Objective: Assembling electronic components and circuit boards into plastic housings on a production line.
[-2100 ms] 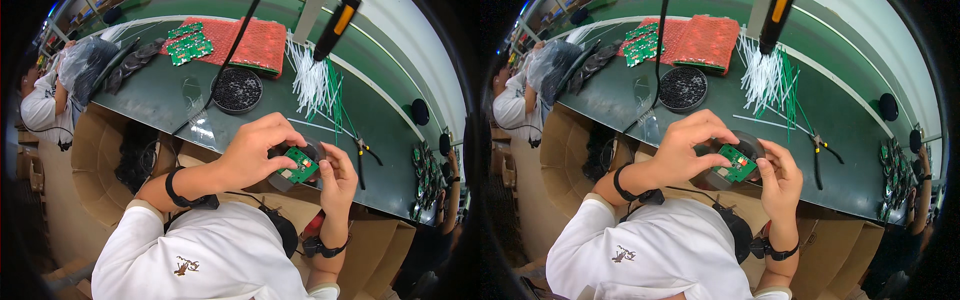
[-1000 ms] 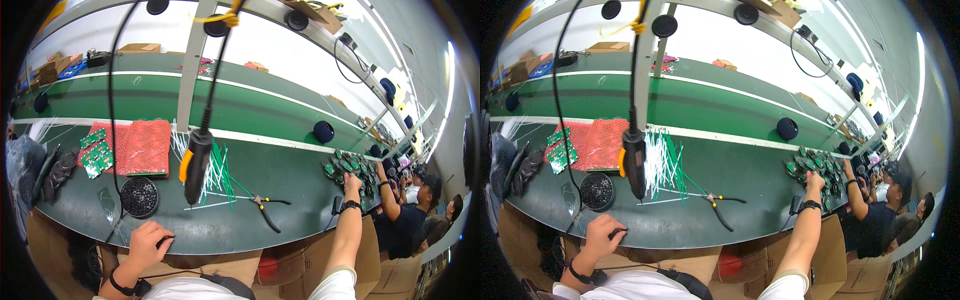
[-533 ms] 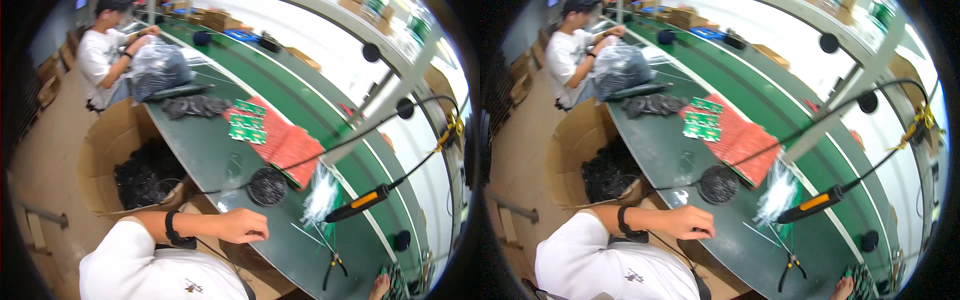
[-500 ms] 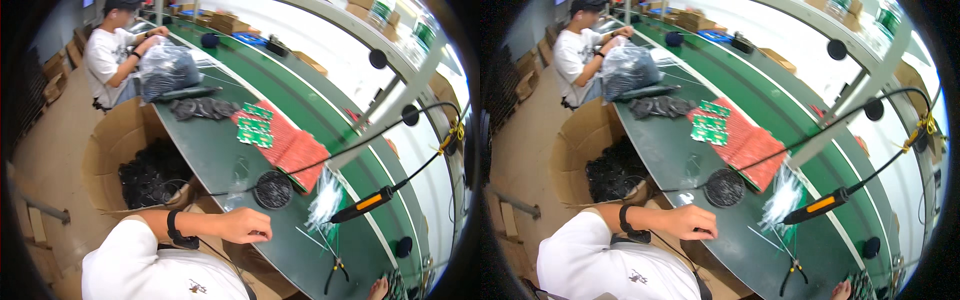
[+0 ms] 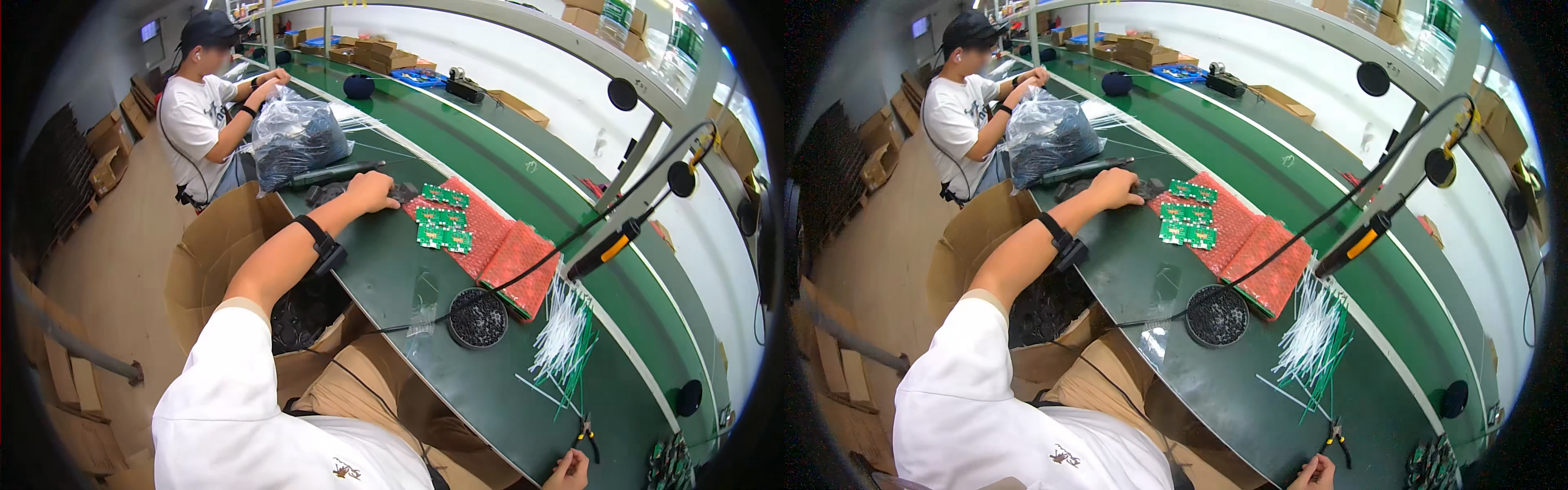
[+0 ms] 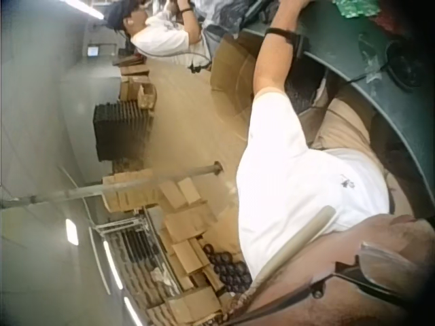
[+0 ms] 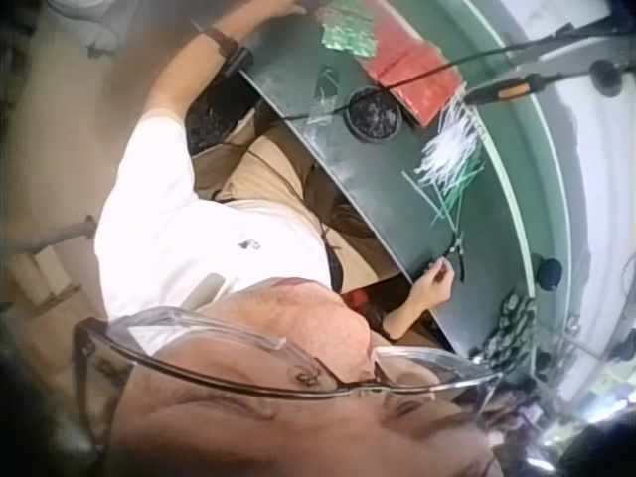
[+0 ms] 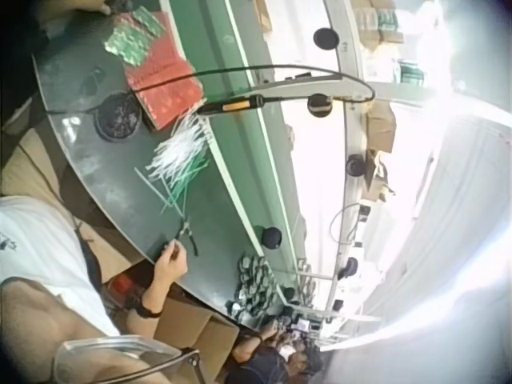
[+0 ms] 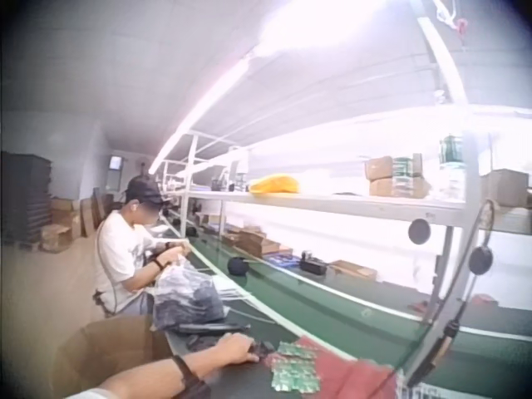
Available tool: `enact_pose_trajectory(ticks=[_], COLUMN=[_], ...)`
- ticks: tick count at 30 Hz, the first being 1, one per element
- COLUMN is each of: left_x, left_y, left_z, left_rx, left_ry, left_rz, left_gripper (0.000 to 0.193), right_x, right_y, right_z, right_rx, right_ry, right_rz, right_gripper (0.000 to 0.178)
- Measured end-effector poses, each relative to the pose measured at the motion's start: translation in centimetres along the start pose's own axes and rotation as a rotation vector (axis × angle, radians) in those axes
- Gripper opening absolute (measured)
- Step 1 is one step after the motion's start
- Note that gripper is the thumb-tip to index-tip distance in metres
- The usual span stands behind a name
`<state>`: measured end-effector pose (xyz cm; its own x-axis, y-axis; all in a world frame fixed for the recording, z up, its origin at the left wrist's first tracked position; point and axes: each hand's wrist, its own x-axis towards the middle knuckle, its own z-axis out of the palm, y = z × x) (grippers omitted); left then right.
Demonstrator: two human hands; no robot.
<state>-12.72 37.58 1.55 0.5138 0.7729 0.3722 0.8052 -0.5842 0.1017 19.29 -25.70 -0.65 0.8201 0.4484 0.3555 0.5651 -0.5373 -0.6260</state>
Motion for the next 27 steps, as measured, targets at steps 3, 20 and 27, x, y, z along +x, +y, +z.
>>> enact_pose_trajectory(ticks=[3,20,27], left_x=[1.0,-22.9,-6.4], left_y=[-0.8,26.1,14.1], left_z=[0.3,-6.0,-2.4], left_rx=[-0.172,-0.921,-0.155], left_ry=[-0.083,-0.011,0.217], left_rz=[-0.080,0.658,-0.002], left_gripper=[0.042,0.042,0.033], right_x=[-0.1,-1.3,0.4], right_y=[0.1,-11.1,-9.1], right_z=[0.3,9.0,8.4], right_rx=[-0.088,0.748,0.368], right_ry=[0.068,-0.551,-0.407], right_rz=[-0.111,0.143,-0.052], right_gripper=[0.017,0.058,0.038])
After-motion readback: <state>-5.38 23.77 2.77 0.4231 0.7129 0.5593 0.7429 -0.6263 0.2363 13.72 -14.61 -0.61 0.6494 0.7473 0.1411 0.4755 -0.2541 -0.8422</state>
